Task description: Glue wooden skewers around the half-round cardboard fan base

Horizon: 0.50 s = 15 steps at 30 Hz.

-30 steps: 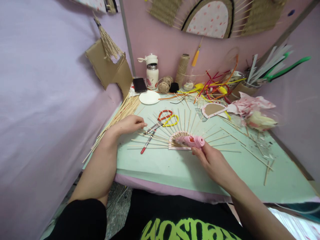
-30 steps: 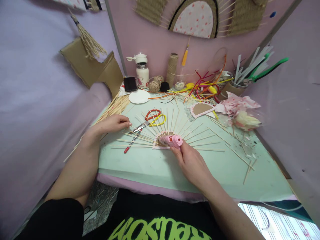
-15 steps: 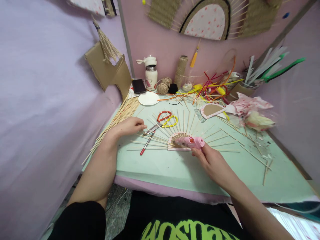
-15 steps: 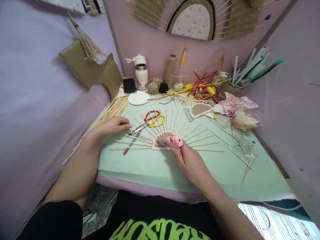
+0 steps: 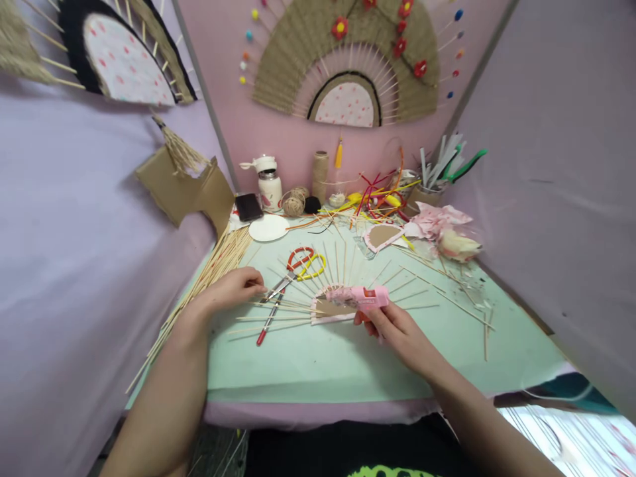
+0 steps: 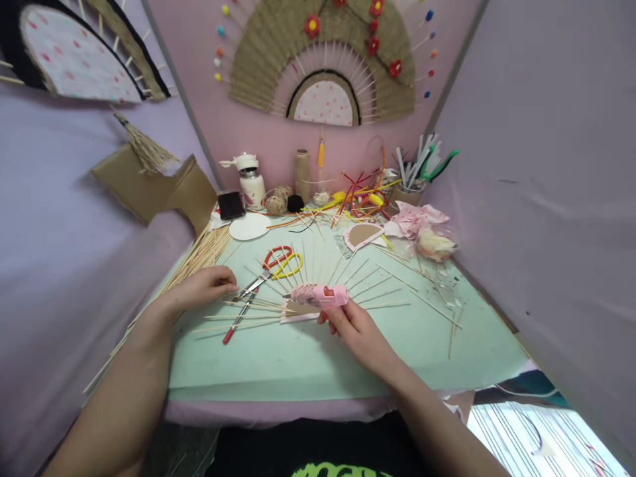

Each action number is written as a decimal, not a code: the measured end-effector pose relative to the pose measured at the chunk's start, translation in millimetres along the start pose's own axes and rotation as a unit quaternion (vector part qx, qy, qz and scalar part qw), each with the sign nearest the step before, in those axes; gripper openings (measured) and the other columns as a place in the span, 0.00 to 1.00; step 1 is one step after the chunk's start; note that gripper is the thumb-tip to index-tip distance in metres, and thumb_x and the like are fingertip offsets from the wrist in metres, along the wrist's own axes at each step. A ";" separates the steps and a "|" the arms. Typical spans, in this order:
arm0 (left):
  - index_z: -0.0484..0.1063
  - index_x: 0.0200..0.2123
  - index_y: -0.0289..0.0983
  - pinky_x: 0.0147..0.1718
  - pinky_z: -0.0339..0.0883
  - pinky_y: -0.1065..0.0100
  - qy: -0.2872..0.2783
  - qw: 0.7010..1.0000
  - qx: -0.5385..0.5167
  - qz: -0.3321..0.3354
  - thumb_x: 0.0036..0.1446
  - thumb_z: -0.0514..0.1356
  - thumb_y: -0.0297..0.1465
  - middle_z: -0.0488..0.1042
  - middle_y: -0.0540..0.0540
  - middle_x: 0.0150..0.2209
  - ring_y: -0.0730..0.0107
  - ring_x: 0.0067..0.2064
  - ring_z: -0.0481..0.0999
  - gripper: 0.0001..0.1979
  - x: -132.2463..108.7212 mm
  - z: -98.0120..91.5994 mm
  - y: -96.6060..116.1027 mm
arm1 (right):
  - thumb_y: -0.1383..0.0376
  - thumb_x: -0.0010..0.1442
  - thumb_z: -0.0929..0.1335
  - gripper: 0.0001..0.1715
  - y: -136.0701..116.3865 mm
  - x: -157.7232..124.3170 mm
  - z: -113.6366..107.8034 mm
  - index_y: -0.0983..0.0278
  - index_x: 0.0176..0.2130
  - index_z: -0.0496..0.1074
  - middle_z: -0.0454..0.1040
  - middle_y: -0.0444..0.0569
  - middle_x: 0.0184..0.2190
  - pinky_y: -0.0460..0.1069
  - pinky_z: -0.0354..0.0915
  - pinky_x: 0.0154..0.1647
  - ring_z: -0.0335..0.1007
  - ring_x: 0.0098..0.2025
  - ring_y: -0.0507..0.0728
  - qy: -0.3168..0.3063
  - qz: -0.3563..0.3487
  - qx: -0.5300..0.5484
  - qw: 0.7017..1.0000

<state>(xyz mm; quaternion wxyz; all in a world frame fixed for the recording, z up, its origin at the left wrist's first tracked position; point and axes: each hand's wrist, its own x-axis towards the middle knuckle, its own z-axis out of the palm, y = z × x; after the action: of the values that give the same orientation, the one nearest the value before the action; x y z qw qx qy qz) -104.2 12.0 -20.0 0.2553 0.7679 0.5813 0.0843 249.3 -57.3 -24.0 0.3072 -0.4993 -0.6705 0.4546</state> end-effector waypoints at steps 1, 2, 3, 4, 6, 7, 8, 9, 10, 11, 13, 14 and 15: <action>0.73 0.30 0.38 0.35 0.64 0.67 -0.003 1.000 -0.002 0.000 0.54 0.56 0.46 0.74 0.46 0.33 0.64 0.35 0.73 0.16 0.3 0.0 -0.6 | 0.47 0.67 0.58 0.26 -0.2 -0.1 -1.1 0.64 0.36 0.71 0.68 0.44 0.25 0.47 0.61 0.30 0.62 0.27 0.52 -0.010 0.002 0.027 1.000; 0.73 0.30 0.38 0.35 0.64 0.67 -0.005 1.000 -0.001 0.001 0.54 0.57 0.45 0.74 0.46 0.33 0.64 0.35 0.73 0.16 0.6 0.0 -1.0 | 0.47 0.66 0.58 0.27 -0.7 -0.1 -2.2 0.64 0.36 0.71 0.67 0.44 0.25 0.47 0.60 0.29 0.61 0.26 0.51 -0.019 0.003 0.051 0.999; 0.74 0.30 0.39 0.35 0.64 0.67 -0.008 1.000 0.000 0.001 0.54 0.57 0.45 0.74 0.46 0.33 0.64 0.35 0.73 0.16 0.9 0.1 -1.3 | 0.47 0.66 0.58 0.27 -1.3 -0.1 -3.2 0.64 0.35 0.71 0.66 0.43 0.24 0.47 0.60 0.29 0.60 0.26 0.51 -0.023 0.004 0.070 0.997; 0.74 0.31 0.39 0.35 0.65 0.67 -0.010 1.000 -0.001 0.001 0.53 0.58 0.45 0.74 0.47 0.33 0.63 0.35 0.73 0.16 1.2 0.2 -1.2 | 0.46 0.65 0.59 0.27 -1.9 0.1 -4.2 0.64 0.35 0.71 0.65 0.43 0.24 0.47 0.59 0.28 0.59 0.25 0.51 -0.025 0.004 0.086 0.996; 0.74 0.31 0.39 0.36 0.66 0.66 -0.013 1.000 -0.006 -0.003 0.53 0.58 0.45 0.75 0.46 0.33 0.62 0.36 0.74 0.16 0.8 -0.2 -0.5 | 0.45 0.64 0.59 0.27 -2.4 0.7 -6.2 0.65 0.35 0.71 0.65 0.43 0.24 0.46 0.58 0.28 0.59 0.25 0.51 -0.023 0.004 0.116 0.993; 0.74 0.31 0.39 0.38 0.67 0.65 -0.012 1.000 -0.008 -0.004 0.53 0.58 0.45 0.76 0.46 0.34 0.62 0.37 0.74 0.16 0.0 -1.2 0.3 | 0.45 0.64 0.60 0.28 -1.8 1.0 -7.3 0.65 0.35 0.71 0.65 0.43 0.24 0.46 0.58 0.27 0.58 0.25 0.50 -0.021 0.002 0.132 0.991; 0.74 0.32 0.39 0.39 0.67 0.65 -0.009 1.000 -0.007 -0.002 0.53 0.58 0.46 0.76 0.46 0.35 0.61 0.39 0.75 0.16 -1.5 -3.3 1.5 | 0.44 0.63 0.60 0.28 -0.7 1.3 -8.6 0.65 0.35 0.71 0.65 0.43 0.24 0.46 0.57 0.26 0.58 0.24 0.50 -0.021 0.002 0.148 0.989; 0.74 0.32 0.39 0.40 0.68 0.64 -0.005 1.000 -0.001 0.002 0.54 0.57 0.46 0.77 0.46 0.35 0.60 0.40 0.75 0.17 -3.6 -6.8 3.4 | 0.43 0.63 0.61 0.29 1.1 1.7 -10.1 0.65 0.35 0.72 0.65 0.43 0.24 0.46 0.56 0.26 0.58 0.24 0.50 -0.022 0.003 0.165 0.986; 0.75 0.33 0.39 0.41 0.68 0.64 0.006 1.000 0.009 0.004 0.55 0.56 0.46 0.78 0.45 0.37 0.60 0.41 0.75 0.17 -6.1 -11.9 6.2 | 0.42 0.62 0.61 0.30 3.6 2.1 -11.6 0.65 0.35 0.72 0.65 0.43 0.23 0.45 0.55 0.25 0.58 0.24 0.50 -0.022 0.008 0.184 0.983; 0.75 0.33 0.40 0.42 0.68 0.64 0.018 1.000 0.023 0.001 0.56 0.56 0.47 0.78 0.45 0.38 0.59 0.41 0.76 0.17 -8.7 -18.7 10.5 | 0.42 0.62 0.61 0.31 6.7 2.5 -13.1 0.66 0.34 0.72 0.65 0.43 0.23 0.45 0.53 0.24 0.57 0.23 0.49 -0.019 0.015 0.203 0.979; 0.76 0.35 0.41 0.41 0.69 0.63 0.033 0.998 0.049 0.003 0.56 0.55 0.50 0.78 0.45 0.39 0.58 0.41 0.76 0.19 -12.5 -36.8 25.0 | 0.41 0.61 0.61 0.33 14.3 3.8 -16.0 0.66 0.34 0.72 0.66 0.43 0.23 0.44 0.51 0.23 0.57 0.23 0.49 -0.009 0.033 0.247 0.968; 0.76 0.36 0.42 0.41 0.70 0.63 0.038 0.997 0.061 0.012 0.56 0.55 0.50 0.79 0.45 0.40 0.58 0.42 0.76 0.20 -12.6 -47.5 36.2 | 0.40 0.61 0.61 0.33 18.7 4.8 -17.1 0.67 0.34 0.72 0.66 0.43 0.22 0.44 0.50 0.23 0.57 0.23 0.48 -0.005 0.042 0.269 0.962; 0.76 0.39 0.43 0.42 0.70 0.64 0.044 0.996 0.073 0.027 0.58 0.55 0.50 0.78 0.45 0.41 0.58 0.43 0.76 0.19 -10.5 -58.4 50.2 | 0.39 0.60 0.61 0.34 23.2 5.9 -18.1 0.67 0.34 0.72 0.67 0.43 0.22 0.44 0.49 0.22 0.57 0.22 0.48 -0.006 0.049 0.289 0.956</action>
<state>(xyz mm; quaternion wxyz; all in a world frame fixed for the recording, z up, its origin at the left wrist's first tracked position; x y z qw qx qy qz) -89.8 9.6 56.3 0.1703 0.7958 0.5754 0.0819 272.2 -44.2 -38.3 0.4119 -0.4191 -0.4866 0.6465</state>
